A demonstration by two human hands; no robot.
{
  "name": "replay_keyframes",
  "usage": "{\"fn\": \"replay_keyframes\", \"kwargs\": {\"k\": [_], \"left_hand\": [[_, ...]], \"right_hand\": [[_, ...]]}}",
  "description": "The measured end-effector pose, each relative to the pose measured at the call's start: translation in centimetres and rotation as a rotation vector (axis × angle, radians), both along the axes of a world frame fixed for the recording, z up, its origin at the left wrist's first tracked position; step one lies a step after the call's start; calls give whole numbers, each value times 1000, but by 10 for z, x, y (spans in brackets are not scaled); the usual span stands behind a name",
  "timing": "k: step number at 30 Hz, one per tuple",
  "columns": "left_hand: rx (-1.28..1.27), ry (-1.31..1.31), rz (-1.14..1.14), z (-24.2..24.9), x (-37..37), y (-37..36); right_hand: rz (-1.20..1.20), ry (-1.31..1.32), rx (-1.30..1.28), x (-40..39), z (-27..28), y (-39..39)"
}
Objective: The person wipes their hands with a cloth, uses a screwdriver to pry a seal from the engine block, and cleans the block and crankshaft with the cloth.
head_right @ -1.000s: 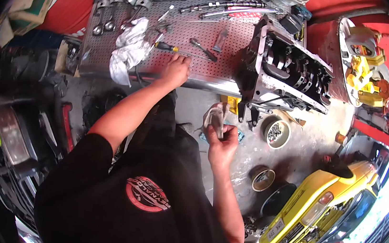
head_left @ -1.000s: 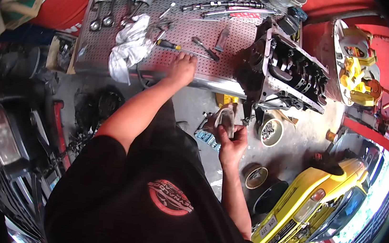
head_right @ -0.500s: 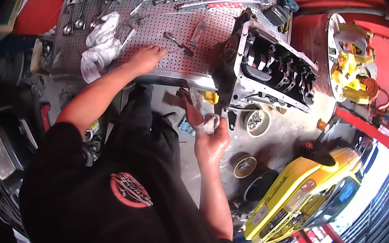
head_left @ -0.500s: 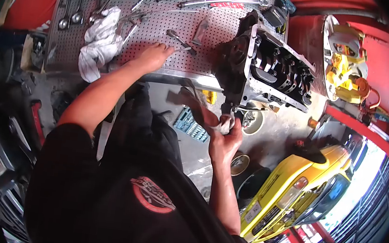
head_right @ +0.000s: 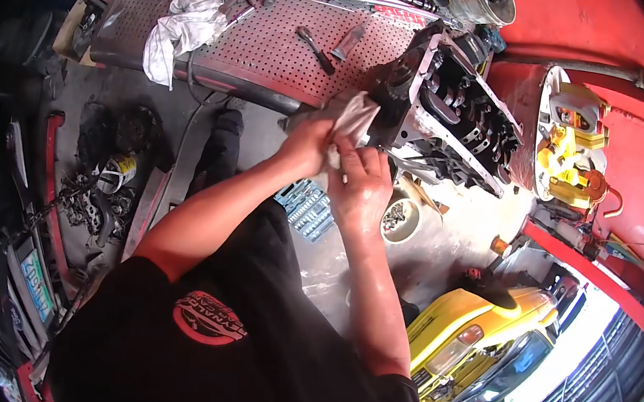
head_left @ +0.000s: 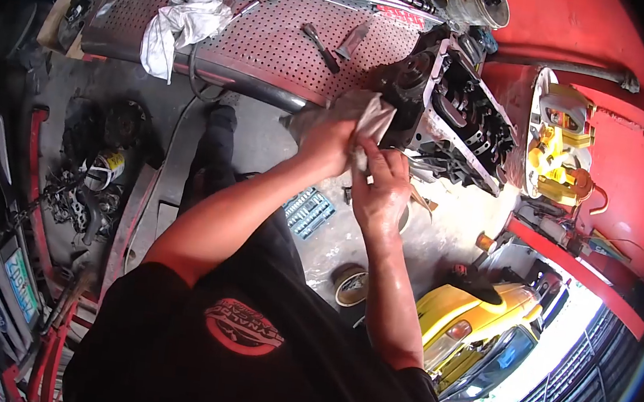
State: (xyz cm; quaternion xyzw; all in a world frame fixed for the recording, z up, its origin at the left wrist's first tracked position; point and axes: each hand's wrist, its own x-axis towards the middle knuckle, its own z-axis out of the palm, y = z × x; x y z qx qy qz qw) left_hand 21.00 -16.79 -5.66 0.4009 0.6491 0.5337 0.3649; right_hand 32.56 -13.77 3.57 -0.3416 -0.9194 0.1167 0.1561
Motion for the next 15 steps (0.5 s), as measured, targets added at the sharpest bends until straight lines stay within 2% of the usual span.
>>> {"fn": "replay_keyframes", "kwargs": {"k": [1,2,4,7,10,14,15], "left_hand": [[-64,-114,-84,3,1,9],[-110,-86,-156,10,-2,18],[74,-176,-246,-16,5,39],[63,-360,-170,-29,13,57],[195,-241,-138,-37,15,64],[166,-685,-113,-58,26,75],[177,-565,-133,-60,26,74]], "right_hand": [[-44,14,16,3,-3,2],[-85,31,31,5,-7,7],[-30,-33,138,11,-3,17],[7,-119,152,12,5,24],[22,-101,139,15,2,33],[43,7,114,15,-9,35],[45,32,109,15,-12,37]]}}
